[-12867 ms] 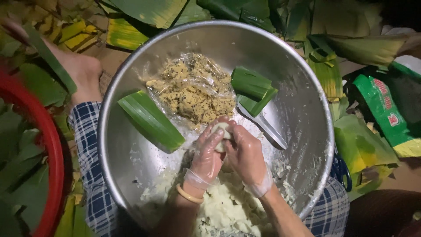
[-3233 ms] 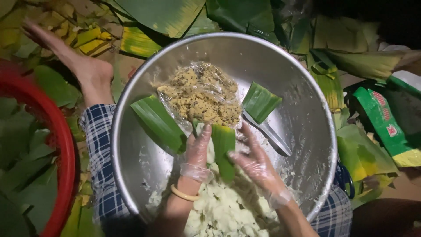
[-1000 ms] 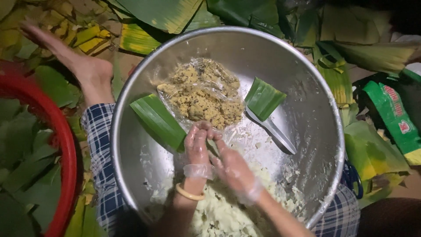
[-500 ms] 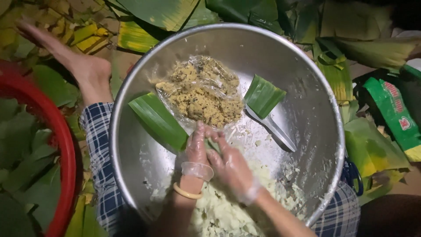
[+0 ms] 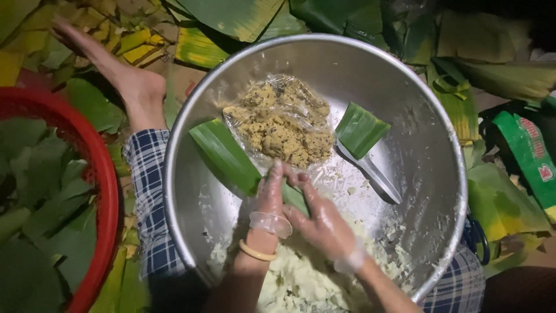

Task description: Wrapping portions of dough and filling in banana leaves to prepare for cooking.

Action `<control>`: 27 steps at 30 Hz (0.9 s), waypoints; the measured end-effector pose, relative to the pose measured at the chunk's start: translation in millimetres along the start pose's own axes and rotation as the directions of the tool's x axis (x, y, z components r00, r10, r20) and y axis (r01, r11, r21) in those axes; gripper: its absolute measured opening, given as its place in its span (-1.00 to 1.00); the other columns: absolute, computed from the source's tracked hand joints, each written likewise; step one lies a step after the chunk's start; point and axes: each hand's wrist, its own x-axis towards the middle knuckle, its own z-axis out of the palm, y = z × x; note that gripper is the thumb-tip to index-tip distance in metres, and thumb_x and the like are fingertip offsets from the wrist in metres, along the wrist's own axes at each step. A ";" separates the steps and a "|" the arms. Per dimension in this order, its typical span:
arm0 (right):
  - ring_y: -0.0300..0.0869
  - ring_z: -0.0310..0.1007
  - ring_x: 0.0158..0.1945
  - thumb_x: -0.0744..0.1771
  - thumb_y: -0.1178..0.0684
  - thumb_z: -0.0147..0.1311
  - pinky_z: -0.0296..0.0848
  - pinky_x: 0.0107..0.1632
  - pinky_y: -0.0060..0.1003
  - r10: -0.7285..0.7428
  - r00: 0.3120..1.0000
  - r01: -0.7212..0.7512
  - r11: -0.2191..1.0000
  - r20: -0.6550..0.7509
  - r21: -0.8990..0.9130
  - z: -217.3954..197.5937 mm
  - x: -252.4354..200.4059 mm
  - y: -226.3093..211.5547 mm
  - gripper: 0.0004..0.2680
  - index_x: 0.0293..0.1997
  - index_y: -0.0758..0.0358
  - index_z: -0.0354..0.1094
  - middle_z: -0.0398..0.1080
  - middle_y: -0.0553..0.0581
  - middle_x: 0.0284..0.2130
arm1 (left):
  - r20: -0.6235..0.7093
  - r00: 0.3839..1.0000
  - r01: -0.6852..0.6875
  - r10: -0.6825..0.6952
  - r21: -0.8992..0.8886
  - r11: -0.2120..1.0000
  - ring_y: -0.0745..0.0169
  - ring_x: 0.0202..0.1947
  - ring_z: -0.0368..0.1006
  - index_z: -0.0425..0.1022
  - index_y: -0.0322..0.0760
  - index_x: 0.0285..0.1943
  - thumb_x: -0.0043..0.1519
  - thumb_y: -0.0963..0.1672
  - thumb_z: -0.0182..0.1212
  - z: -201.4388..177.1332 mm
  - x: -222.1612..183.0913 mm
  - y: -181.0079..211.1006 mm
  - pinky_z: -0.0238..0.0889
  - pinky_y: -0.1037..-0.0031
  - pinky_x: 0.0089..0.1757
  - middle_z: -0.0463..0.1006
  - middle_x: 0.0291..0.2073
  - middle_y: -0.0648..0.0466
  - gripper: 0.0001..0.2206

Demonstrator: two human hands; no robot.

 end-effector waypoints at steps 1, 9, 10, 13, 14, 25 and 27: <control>0.15 0.65 -0.18 0.36 0.04 -0.11 0.76 -0.14 -0.09 -0.125 0.989 0.119 0.990 -0.078 -0.074 12.3 1.6 7.9 -0.57 0.40 0.33 -0.05 0.42 0.49 0.06 | 0.031 0.999 -0.006 0.010 -0.125 0.992 0.00 -0.31 0.52 0.31 -0.13 -0.58 0.18 0.11 0.19 -3.2 2.3 -0.9 0.37 0.05 -0.05 0.36 -0.64 0.12 -0.60; 0.05 0.62 -0.36 0.39 -0.09 -0.14 0.71 -0.34 -0.12 -0.165 0.986 0.157 0.975 -0.035 -0.158 13.3 -20.3 24.2 -0.57 0.39 0.15 -0.22 0.52 0.37 -0.15 | -0.028 0.997 -0.062 0.065 0.117 0.991 0.10 -0.54 0.47 0.36 -0.22 -0.35 0.27 0.02 0.12 7.8 -35.7 36.7 0.49 0.20 -0.39 0.44 -0.49 0.02 -0.72; -0.08 0.57 -0.44 0.39 -0.16 -0.21 0.66 -0.38 -0.16 -0.091 0.994 0.098 0.989 0.068 -0.112 3.5 -29.1 10.3 -0.65 0.27 0.18 0.07 0.56 0.23 -0.26 | 0.050 0.989 -0.149 0.140 0.270 0.951 0.11 -0.60 0.57 0.45 -0.30 -0.16 0.29 -0.02 0.10 14.8 -53.5 56.9 0.48 0.39 -0.59 0.64 -0.33 -0.06 -0.75; 0.02 0.66 -0.10 0.39 -0.08 -0.10 0.74 -0.14 -0.25 -0.185 0.977 0.205 0.951 0.105 -0.230 -20.1 -76.1 10.1 -0.73 0.06 0.29 0.37 0.51 0.26 0.05 | -0.044 0.993 -0.090 0.108 0.310 0.947 0.42 -0.67 0.39 0.51 -0.63 0.02 0.16 -0.16 0.28 -47.2 -26.6 143.4 0.31 0.64 -0.63 0.48 -0.56 0.08 -0.66; 0.02 0.66 -0.10 0.39 -0.08 -0.10 0.74 -0.14 -0.25 -0.184 0.978 0.203 0.953 0.102 -0.225 -27.0 -90.3 29.0 -0.73 0.06 0.29 0.37 0.51 0.26 0.05 | -0.044 0.993 -0.087 0.106 0.314 0.945 0.42 -0.67 0.39 0.51 -0.63 0.02 0.16 -0.16 0.28 -66.0 44.1 157.9 0.31 0.64 -0.63 0.48 -0.56 0.08 -0.66; -0.33 0.62 -0.43 0.24 0.06 0.18 0.56 -0.33 -0.43 -0.364 0.809 0.077 0.845 -0.462 -0.529 -14.7 -139.4 102.2 -0.90 -0.25 0.02 0.56 0.61 -0.17 -0.47 | 0.128 0.447 -0.750 0.885 0.592 0.293 -0.07 0.75 -0.45 -0.57 0.21 0.63 0.51 0.24 0.08 -111.1 223.1 236.3 -0.52 -0.06 0.58 -0.60 0.66 0.15 -0.18; -0.34 0.59 -0.51 0.20 0.08 0.19 0.53 -0.40 -0.46 -0.342 0.763 0.055 0.880 -0.548 -0.473 -16.2 -136.5 94.2 -0.92 -0.34 0.01 0.58 0.60 -0.16 -0.53 | 0.333 0.607 -0.619 0.722 0.767 0.167 -0.10 0.43 -0.06 -0.16 -0.18 0.45 0.34 -0.05 -0.02 24.8 82.4 159.2 -0.15 0.07 0.36 -0.11 0.40 -0.06 -0.46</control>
